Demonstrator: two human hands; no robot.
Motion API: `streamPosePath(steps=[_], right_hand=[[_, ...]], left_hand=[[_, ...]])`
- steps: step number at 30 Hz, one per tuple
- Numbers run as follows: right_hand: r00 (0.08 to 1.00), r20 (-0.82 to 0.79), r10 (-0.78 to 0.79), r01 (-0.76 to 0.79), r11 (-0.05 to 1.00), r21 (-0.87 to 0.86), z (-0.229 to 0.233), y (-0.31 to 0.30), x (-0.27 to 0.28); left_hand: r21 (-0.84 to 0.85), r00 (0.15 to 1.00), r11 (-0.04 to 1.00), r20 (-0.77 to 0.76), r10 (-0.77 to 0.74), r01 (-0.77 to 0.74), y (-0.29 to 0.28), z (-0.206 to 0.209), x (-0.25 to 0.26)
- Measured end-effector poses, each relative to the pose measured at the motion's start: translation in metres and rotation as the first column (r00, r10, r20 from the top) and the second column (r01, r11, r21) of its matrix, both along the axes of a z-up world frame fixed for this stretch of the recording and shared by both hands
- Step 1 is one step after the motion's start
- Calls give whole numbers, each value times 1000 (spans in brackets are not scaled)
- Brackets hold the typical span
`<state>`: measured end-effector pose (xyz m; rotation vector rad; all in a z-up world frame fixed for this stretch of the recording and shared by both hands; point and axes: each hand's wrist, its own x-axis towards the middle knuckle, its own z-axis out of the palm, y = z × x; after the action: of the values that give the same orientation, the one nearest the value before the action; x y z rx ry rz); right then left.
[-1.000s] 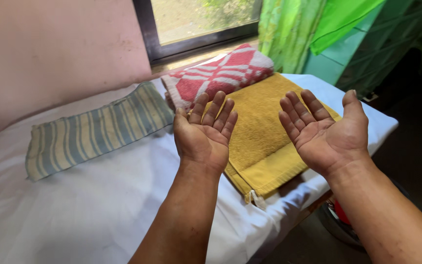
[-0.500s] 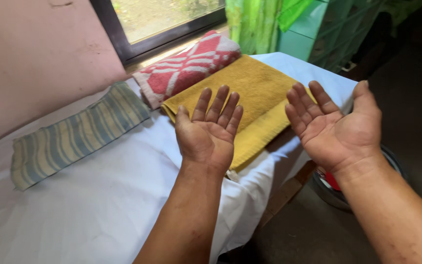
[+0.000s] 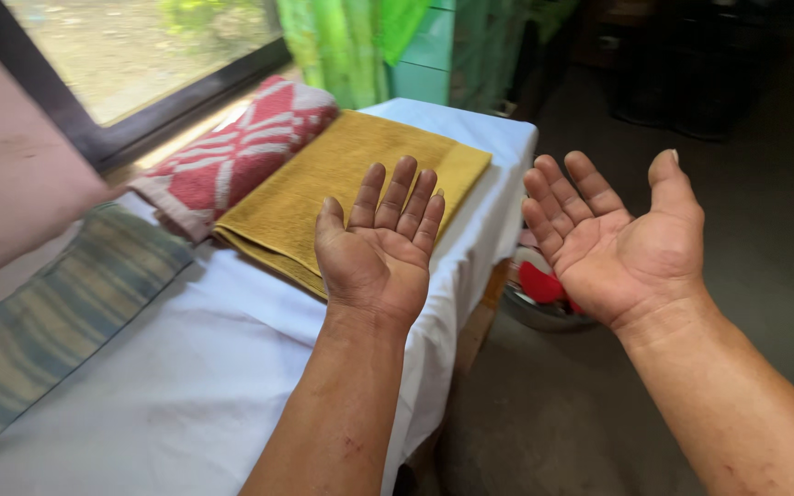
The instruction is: The person folds a light green towel on a round table, then places it on a bed with other folded towels. The person then folds a white towel on the same table.
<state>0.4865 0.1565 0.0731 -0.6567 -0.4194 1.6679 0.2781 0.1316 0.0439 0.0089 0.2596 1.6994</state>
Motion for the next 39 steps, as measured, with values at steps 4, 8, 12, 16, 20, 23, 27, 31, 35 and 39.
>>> streamPosePath(steps=[4, 8, 12, 16, 20, 23, 27, 31, 35, 39], right_hand=[[992, 42, -119, 118, 992, 38, -4, -40, 12], [967, 45, -252, 252, 968, 4, -15, -78, 35], [931, 26, -365, 365, 931, 11, -16, -113, 63], [879, 28, -475, 474, 880, 33, -6, -148, 92], [805, 15, -593, 592, 804, 54, 1, -186, 125], [743, 10, -670, 668, 742, 63, 2, -226, 153], [602, 59, -796, 797, 604, 11, 6, -288, 184], [446, 71, -892, 895, 444, -39, 7, -351, 209], [338, 73, -938, 941, 335, -45, 8, -404, 231], [286, 51, -957, 958, 286, -20, 8, -449, 247]], left_hand=[[13, 989, 989, 28, -147, 147, -13, -6, 11], [20, 963, 965, 61, -263, 262, -23, -15, 36], [13, 930, 931, 57, -364, 364, -37, -13, 68], [40, 879, 878, 19, -477, 476, -49, -1, 108], [59, 804, 802, -28, -594, 595, -62, 6, 153], [85, 725, 721, -31, -688, 688, -78, 6, 196], [102, 589, 583, -34, -808, 806, -116, 5, 254], [49, 465, 463, -44, -884, 885, -165, 6, 306], [22, 370, 369, -64, -927, 929, -212, 11, 344], [3, 293, 293, -85, -952, 956, -248, 15, 373]])
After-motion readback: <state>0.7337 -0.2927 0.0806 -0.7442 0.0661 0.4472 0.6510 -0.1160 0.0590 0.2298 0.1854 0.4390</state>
